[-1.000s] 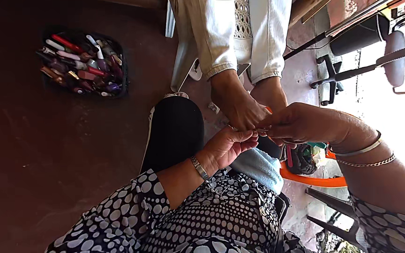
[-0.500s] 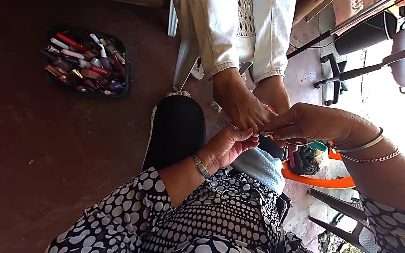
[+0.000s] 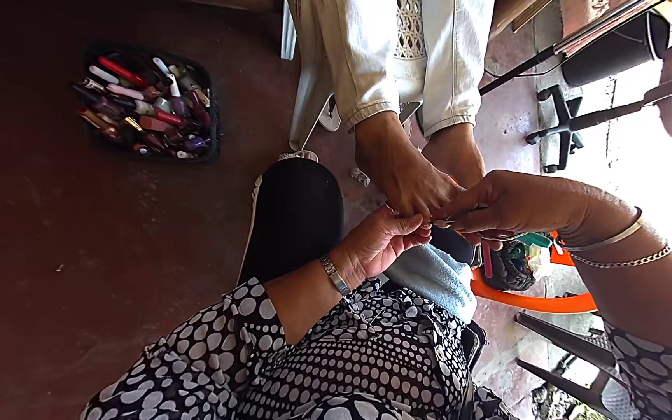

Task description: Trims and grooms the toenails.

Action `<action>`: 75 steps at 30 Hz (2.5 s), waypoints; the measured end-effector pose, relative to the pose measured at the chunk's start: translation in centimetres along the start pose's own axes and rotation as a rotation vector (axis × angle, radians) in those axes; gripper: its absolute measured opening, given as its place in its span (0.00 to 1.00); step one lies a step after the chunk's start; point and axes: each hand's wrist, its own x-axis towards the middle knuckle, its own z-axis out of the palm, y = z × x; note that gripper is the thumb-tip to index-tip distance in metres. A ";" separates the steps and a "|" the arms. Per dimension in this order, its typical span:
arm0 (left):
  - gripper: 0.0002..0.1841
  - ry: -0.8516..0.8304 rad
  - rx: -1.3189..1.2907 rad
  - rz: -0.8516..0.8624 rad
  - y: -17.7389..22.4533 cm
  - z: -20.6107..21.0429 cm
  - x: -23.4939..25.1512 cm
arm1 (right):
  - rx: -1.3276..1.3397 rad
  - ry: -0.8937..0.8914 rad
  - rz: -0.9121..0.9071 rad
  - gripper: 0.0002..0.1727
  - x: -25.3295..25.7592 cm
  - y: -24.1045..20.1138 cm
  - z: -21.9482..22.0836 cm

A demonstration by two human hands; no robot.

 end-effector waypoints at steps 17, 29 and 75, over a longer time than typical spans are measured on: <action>0.11 0.012 0.042 0.020 0.0 0.1 0.1 | -0.194 0.052 -0.020 0.11 0.5 -0.8 0.1; 0.15 -0.051 0.053 0.062 -0.2 -0.3 0.1 | 0.680 0.263 -0.395 0.09 2.0 -1.4 5.2; 0.11 -0.033 0.119 0.064 -0.3 -0.4 0.4 | -0.067 0.250 -0.250 0.08 -0.6 0.5 1.4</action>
